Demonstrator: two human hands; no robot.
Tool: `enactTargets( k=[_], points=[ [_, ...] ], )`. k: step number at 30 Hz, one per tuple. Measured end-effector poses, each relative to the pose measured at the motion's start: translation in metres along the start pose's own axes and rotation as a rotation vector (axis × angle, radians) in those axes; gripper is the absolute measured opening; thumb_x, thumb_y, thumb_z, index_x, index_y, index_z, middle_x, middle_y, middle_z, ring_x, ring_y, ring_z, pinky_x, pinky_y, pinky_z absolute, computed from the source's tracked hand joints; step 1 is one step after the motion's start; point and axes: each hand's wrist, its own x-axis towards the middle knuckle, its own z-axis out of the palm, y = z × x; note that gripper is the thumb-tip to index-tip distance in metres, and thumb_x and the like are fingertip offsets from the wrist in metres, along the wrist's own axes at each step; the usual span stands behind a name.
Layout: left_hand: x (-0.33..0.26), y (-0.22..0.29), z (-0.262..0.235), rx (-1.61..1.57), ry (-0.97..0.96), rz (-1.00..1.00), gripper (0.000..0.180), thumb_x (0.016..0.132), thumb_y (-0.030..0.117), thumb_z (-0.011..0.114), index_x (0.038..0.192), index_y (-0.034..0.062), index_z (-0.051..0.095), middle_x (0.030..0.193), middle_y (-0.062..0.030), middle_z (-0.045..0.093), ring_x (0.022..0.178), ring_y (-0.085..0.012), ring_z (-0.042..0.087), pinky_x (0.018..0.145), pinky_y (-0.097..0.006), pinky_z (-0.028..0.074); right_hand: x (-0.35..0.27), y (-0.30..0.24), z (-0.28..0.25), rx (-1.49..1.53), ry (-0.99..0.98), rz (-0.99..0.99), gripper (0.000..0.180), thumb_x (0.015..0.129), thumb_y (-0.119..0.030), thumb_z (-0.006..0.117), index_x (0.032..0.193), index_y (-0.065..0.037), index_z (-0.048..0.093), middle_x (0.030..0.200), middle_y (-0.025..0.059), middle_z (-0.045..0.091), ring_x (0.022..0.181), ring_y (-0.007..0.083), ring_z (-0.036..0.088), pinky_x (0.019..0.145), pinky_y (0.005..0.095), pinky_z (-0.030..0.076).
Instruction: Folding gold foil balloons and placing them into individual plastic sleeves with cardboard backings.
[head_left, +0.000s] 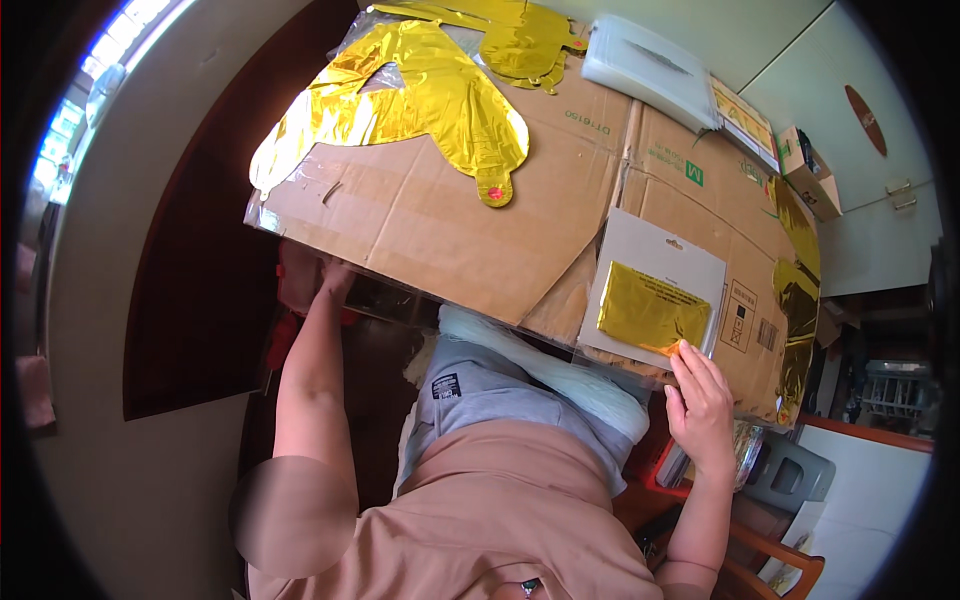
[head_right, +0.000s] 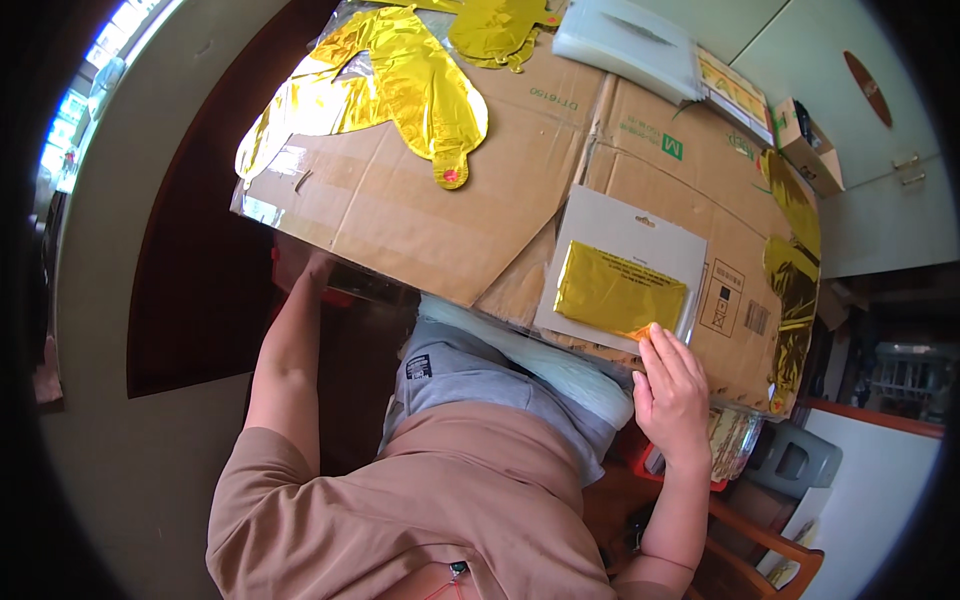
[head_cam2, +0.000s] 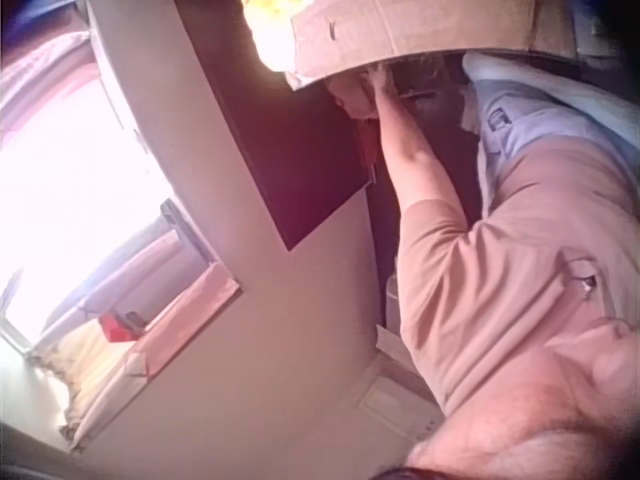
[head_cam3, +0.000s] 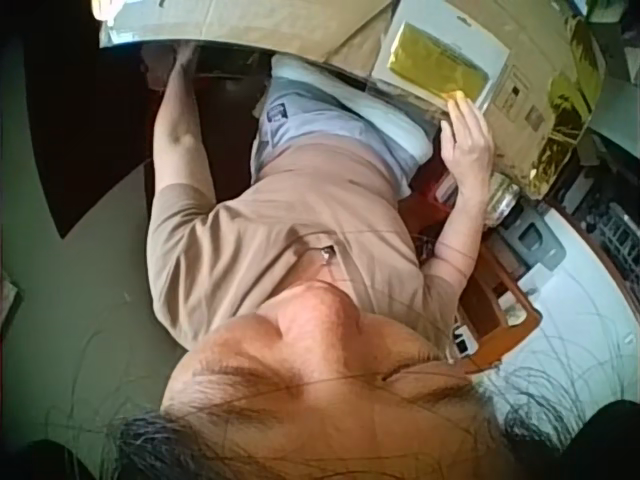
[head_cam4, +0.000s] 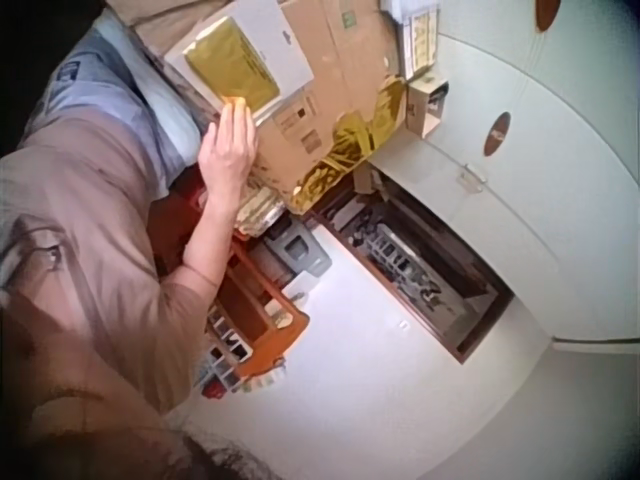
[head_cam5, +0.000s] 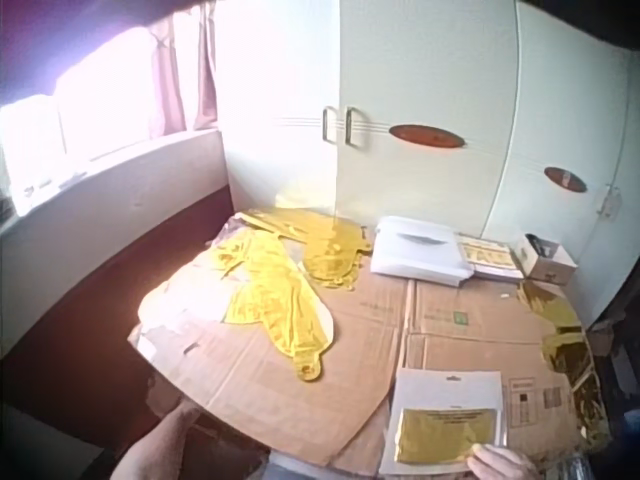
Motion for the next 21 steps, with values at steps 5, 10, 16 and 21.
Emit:
enactTargets(
  k=[5, 10, 16, 21],
  points=[
    [-0.001, 0.070, -0.035, -0.172, -0.251, -0.074, 0.044, 0.091, 0.047, 0.058, 0.120, 0.0159, 0.071, 0.114, -0.0173, 0.072, 0.103, -0.0373, 0.069, 0.083, -0.047, 0.056, 0.001, -0.003, -0.004, -0.027, -0.014, 0.022, 0.043, 0.080, -0.005, 0.071, 0.122, 0.003, 0.066, 0.135, 0.0184, 0.061, 0.123, 0.0351, 0.058, 0.105, 0.0448, 0.046],
    [-0.027, 0.271, -0.141, 0.258, -0.957, 0.429, 0.047, 0.085, 0.051, 0.067, 0.109, 0.0114, 0.074, 0.106, -0.0165, 0.073, 0.096, -0.0364, 0.071, 0.080, -0.045, 0.057, -0.003, 0.000, -0.009, -0.059, 0.015, 0.017, 0.044, 0.078, -0.008, 0.073, 0.120, 0.001, 0.067, 0.133, 0.0166, 0.062, 0.123, 0.0324, 0.058, 0.104, 0.0430, 0.047],
    [-0.069, 0.454, -0.255, -0.396, -0.515, 0.978, 0.050, 0.070, 0.023, 0.086, 0.115, 0.0111, 0.068, 0.125, -0.0112, 0.065, 0.119, -0.0318, 0.061, 0.101, -0.049, 0.047, -0.005, 0.004, -0.002, -0.059, 0.019, -0.025, 0.058, 0.074, -0.014, 0.080, 0.127, 0.000, 0.062, 0.138, 0.0164, 0.058, 0.126, 0.0315, 0.055, 0.105, 0.0434, 0.045],
    [-0.059, 0.510, -0.220, -0.340, -0.265, 1.182, 0.065, 0.069, 0.019, 0.082, 0.130, 0.0115, 0.061, 0.134, -0.0106, 0.058, 0.131, -0.0308, 0.053, 0.112, -0.051, 0.039, -0.013, 0.005, -0.002, -0.025, 0.025, -0.035, 0.071, 0.068, -0.019, 0.086, 0.131, -0.001, 0.059, 0.142, 0.0164, 0.054, 0.131, 0.0322, 0.050, 0.110, 0.0461, 0.040]
  ],
)
